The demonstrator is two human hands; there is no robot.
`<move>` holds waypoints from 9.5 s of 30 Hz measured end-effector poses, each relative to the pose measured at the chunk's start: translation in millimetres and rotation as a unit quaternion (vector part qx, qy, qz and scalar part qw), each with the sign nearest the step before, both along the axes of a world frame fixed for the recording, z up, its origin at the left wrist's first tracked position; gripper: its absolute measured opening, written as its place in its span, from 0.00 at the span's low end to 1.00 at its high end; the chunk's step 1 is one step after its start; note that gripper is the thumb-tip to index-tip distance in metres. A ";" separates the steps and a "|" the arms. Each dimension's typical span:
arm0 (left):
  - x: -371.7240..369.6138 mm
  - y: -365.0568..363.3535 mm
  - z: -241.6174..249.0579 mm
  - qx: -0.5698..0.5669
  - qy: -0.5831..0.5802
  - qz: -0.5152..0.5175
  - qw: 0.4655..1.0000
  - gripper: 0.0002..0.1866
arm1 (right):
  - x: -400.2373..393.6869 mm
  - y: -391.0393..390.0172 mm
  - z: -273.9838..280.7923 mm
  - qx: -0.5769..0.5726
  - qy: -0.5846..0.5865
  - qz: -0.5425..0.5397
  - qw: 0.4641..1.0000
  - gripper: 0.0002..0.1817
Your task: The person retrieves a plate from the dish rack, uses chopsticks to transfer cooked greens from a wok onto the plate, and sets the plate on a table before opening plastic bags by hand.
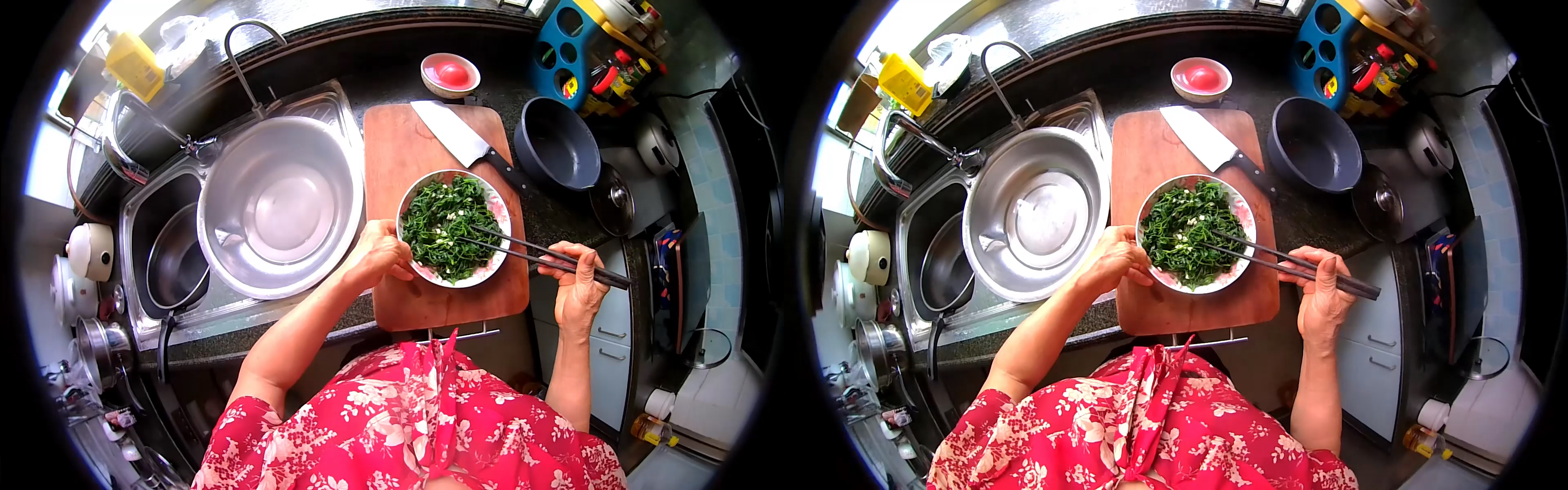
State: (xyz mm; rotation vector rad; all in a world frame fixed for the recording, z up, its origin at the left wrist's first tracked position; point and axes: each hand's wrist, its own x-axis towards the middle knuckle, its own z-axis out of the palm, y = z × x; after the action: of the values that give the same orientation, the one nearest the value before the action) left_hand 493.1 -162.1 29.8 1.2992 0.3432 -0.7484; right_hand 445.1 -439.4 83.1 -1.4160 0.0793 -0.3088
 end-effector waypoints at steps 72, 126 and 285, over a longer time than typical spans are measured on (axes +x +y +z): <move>-36.8 -15.3 14.5 -0.079 -0.002 0.181 0.980 0.14 | 39.1 -43.8 55.8 0.454 0.000 0.234 0.860 0.30; -87.6 -43.7 19.9 0.016 -0.093 0.506 0.858 0.16 | 135.8 -82.0 -48.9 0.232 0.101 0.147 0.956 0.26; -380.7 -225.2 23.6 0.095 -0.280 0.955 0.003 0.35 | -167.1 316.8 69.5 0.114 0.273 0.947 0.126 0.18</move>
State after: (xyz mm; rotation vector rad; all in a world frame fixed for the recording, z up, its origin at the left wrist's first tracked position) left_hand 112.4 -387.3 53.3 0.0431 1.0349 2.2801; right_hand 278.0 -122.6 152.7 -0.1855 -1.0343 2.3221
